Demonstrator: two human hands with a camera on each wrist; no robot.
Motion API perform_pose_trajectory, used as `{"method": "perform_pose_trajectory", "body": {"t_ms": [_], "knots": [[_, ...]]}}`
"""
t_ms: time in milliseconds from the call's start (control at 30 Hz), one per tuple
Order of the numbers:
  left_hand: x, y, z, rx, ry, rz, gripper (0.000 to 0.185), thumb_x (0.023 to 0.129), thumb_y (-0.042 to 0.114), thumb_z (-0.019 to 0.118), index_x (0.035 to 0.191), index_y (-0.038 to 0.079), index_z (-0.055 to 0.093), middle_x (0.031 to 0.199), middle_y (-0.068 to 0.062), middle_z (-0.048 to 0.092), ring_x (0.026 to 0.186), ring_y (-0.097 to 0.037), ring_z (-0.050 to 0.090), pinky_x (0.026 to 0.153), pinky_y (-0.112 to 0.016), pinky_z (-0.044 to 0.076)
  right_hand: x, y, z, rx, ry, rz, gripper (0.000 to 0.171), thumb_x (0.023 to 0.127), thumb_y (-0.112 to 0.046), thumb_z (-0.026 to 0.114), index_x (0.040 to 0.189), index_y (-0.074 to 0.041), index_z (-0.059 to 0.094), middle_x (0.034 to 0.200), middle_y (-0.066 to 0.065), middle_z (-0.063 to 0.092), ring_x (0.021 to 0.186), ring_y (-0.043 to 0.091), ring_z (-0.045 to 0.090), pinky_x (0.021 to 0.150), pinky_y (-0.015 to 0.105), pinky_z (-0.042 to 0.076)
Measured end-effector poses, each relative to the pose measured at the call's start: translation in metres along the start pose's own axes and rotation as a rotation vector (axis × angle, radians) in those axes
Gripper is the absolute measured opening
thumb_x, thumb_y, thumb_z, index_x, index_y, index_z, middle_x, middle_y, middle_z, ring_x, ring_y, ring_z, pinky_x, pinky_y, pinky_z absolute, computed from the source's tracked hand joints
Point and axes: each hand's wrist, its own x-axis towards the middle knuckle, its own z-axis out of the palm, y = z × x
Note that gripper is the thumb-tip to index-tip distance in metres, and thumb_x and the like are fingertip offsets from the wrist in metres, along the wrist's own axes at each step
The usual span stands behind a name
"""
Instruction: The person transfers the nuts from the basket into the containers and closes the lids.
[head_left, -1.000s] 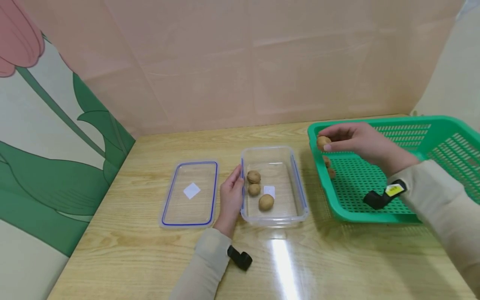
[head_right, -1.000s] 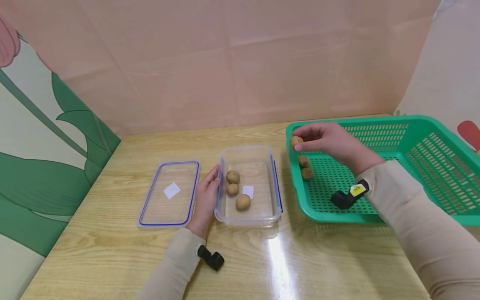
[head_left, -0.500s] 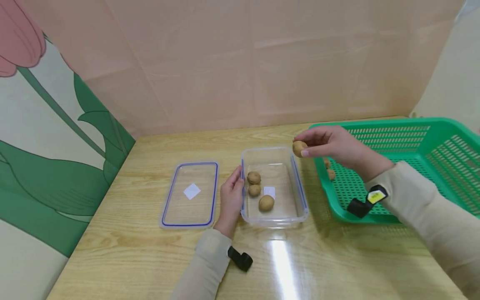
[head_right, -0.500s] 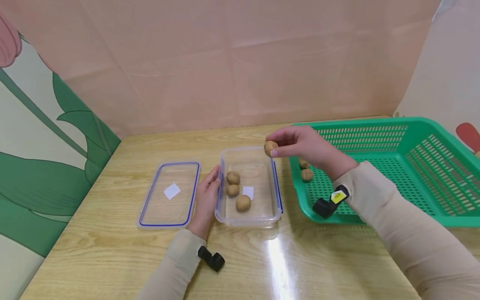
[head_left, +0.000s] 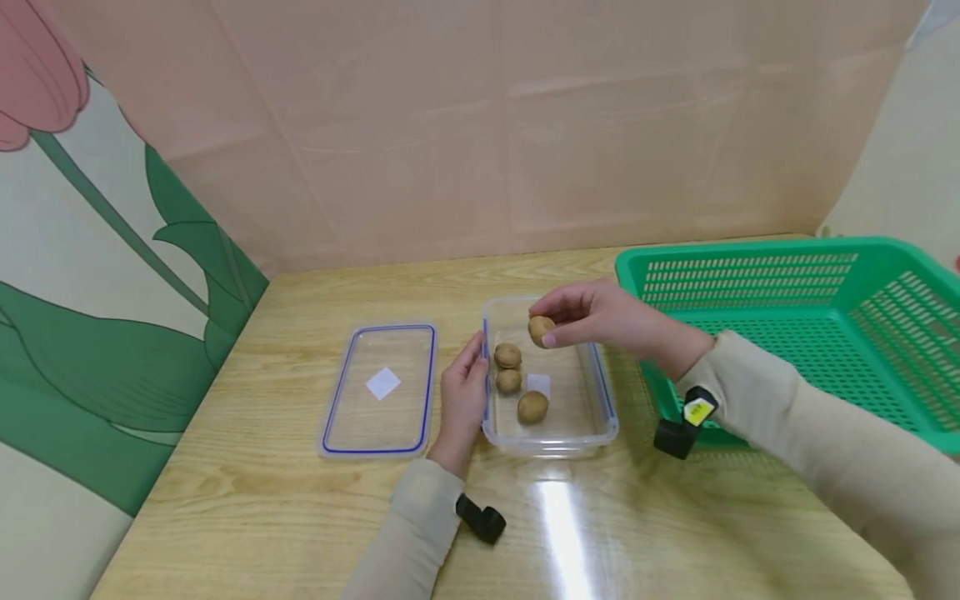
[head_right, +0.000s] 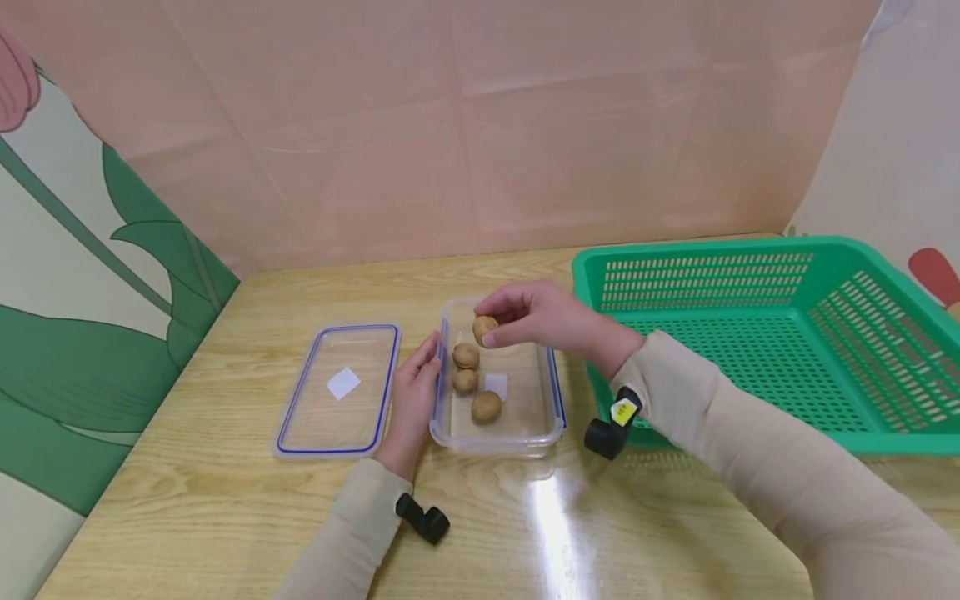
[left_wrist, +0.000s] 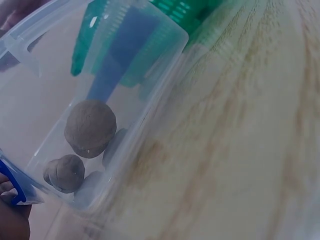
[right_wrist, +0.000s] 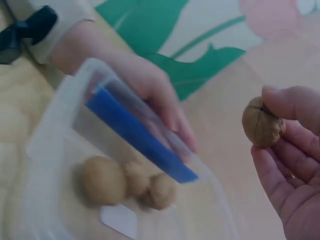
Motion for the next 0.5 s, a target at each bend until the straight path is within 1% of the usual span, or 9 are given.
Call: {"method": "perform_pose_trajectory", "body": {"t_ms": [33,67,133,267,500], "knots": [[0.002,-0.005,0.0,-0.002,0.002,0.002,0.039,0.093,0.004,0.047,0.132,0.005,0.049,0.137,-0.007,0.048,0.129,-0.021,0.042,0.108,-0.032,0.035,0.002,0.001,0.004,0.002,-0.007,0.01,0.04,0.081,-0.008,0.069,0.117,0.002,0.058,0.105,0.005,0.067,0.096,0.012,0.061,0.083,0.025,0.053],[0.002,-0.006,0.0,-0.001,0.004,0.006,0.039,0.093,0.005,0.047,0.132,0.006,0.049,0.137,-0.006,0.048,0.129,-0.02,0.042,0.108,-0.032,0.035,0.004,0.001,0.008,-0.007,-0.014,0.023,0.04,0.08,-0.009,0.07,0.117,0.002,0.059,0.107,0.006,0.066,0.098,0.013,0.061,0.084,0.026,0.053],[0.002,-0.006,0.0,0.007,0.004,0.007,0.039,0.093,0.006,0.046,0.132,0.007,0.05,0.137,-0.005,0.049,0.129,-0.019,0.043,0.108,-0.031,0.035,0.008,0.003,0.016,-0.025,-0.026,0.049,0.04,0.08,-0.011,0.071,0.117,0.0,0.059,0.109,0.008,0.066,0.102,0.017,0.06,0.086,0.028,0.052],[0.002,-0.006,0.0,0.015,-0.005,0.007,0.04,0.093,0.007,0.046,0.133,0.007,0.049,0.137,-0.005,0.049,0.129,-0.019,0.043,0.108,-0.032,0.035,0.013,0.007,0.029,-0.024,-0.043,0.093,0.043,0.079,-0.012,0.071,0.118,0.001,0.059,0.112,0.011,0.065,0.104,0.02,0.059,0.089,0.032,0.052],[0.003,-0.006,-0.001,0.011,-0.014,-0.003,0.04,0.093,0.007,0.045,0.133,0.008,0.049,0.137,-0.004,0.048,0.129,-0.018,0.042,0.107,-0.031,0.036,0.018,0.008,0.04,-0.014,-0.061,0.143,0.041,0.078,-0.011,0.072,0.117,-0.001,0.06,0.114,0.012,0.063,0.107,0.023,0.057,0.092,0.035,0.05]]}}
